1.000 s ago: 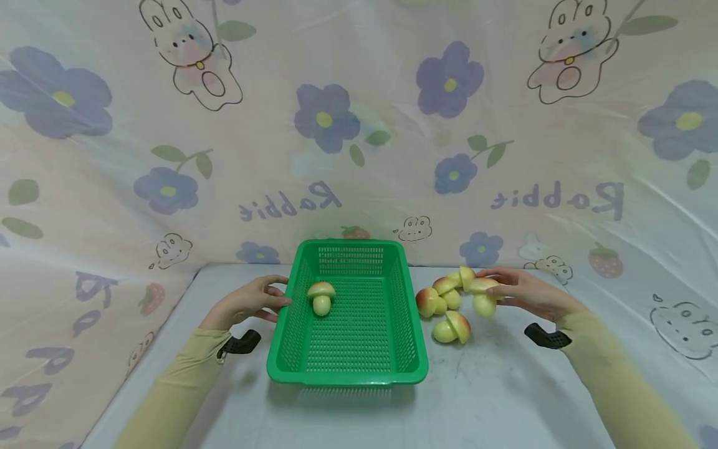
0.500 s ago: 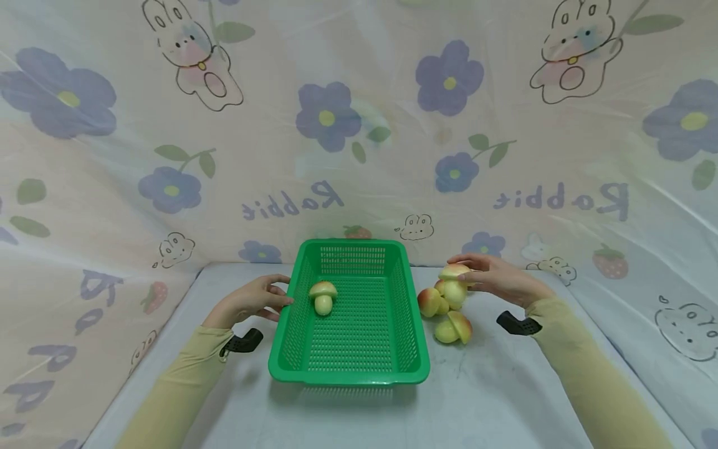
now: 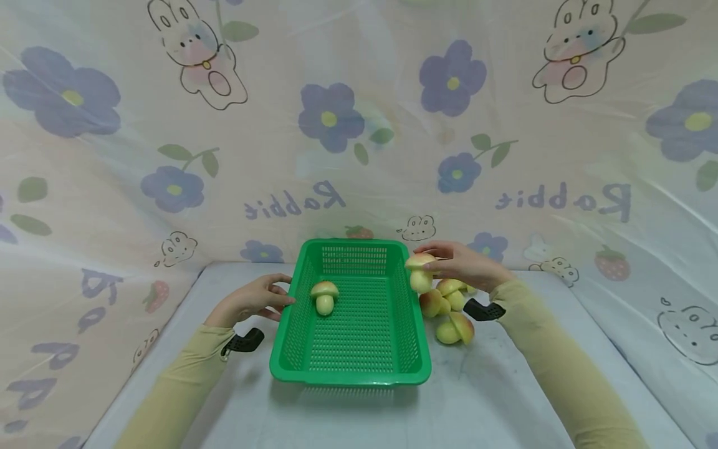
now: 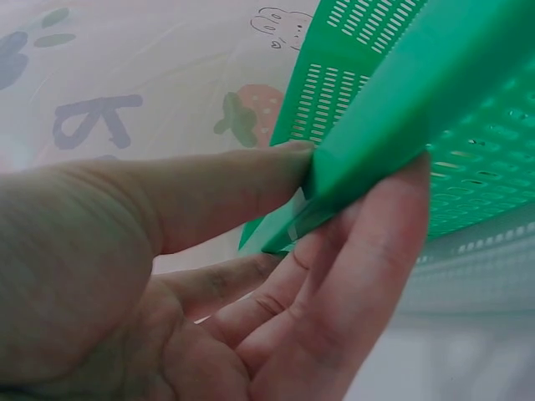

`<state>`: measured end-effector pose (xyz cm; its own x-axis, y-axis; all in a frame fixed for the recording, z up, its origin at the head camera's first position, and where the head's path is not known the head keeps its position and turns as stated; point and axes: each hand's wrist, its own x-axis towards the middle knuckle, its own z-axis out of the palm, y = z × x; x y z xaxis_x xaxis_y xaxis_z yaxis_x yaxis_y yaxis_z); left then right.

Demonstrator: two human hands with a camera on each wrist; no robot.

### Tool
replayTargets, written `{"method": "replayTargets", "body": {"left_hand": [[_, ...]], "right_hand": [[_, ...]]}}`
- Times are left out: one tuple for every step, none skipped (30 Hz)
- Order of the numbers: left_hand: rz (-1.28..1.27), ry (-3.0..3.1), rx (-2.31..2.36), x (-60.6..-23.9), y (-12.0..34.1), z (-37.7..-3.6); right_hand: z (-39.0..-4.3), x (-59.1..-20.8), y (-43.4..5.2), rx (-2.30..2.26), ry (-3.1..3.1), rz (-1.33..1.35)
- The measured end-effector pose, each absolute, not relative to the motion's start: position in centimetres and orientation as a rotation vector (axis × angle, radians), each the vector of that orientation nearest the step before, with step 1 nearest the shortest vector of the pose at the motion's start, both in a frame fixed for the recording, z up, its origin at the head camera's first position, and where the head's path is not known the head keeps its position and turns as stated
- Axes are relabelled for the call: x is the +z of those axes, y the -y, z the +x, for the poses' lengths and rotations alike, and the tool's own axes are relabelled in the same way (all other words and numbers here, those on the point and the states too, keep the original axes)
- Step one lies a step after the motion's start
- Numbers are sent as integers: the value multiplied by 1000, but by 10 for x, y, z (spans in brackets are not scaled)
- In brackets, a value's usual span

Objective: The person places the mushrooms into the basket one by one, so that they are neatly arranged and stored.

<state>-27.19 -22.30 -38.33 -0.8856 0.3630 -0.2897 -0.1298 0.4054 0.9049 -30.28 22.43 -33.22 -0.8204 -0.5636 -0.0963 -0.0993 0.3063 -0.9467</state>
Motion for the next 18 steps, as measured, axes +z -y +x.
{"method": "replayTargets", "body": {"left_hand": [[202,-2221,1489,-384,223,-272],[205,-2220,1489,-384,223,-272],[206,-2218,1489,-384,223,-273],[209,-2216,1490,-384,223,-273],[210,-2211,1494,-384,223,-273],[211,-2209,1496,-384,223,-273],[212,-2206,1499,-384,223,-273],[220,-2203,1499,-384,223,-273],[224,-2201,1499,-384,223,-273],[227,-2198,1502,-383,223,-273],[228,-2196,1504,-383,223,-273],[232,-2195,1504,-383,223,-273],[237,-2192,1504,-382,223,-273],[241,-2190,1503,-382,224,-273],[238,-2188,1505,-382,223,-273],[241,-2186,1506,-382,223,-273],[245,-2186,1504,-382,223,-272],[239,-2186,1505,-382,223,-272]], "right_hand": [[-303,-333,-220,-1522,-2169,-597],[-304,-333,-216,-1522,-2164,-607],[-305,-334,-212,-1518,-2167,-617],[-305,-336,-208,-1518,-2168,-622],[-306,-337,-204,-1523,-2164,-626],[-307,-338,-201,-1535,-2152,-630],[-308,-340,-198,-1545,-2137,-635],[-309,-342,-195,-1555,-2123,-638],[-309,-343,-191,-1560,-2114,-638],[-310,-344,-188,-1564,-2107,-633],[-310,-345,-185,-1569,-2097,-628],[-311,-347,-182,-1572,-2088,-622],[-311,-348,-179,-1569,-2091,-614],[-311,-349,-176,-1562,-2098,-610],[-312,-351,-173,-1559,-2106,-601],[-313,-352,-170,-1564,-2102,-593],[-314,-354,-167,-1571,-2095,-593],[-316,-355,-164,-1579,-2088,-590]]}}
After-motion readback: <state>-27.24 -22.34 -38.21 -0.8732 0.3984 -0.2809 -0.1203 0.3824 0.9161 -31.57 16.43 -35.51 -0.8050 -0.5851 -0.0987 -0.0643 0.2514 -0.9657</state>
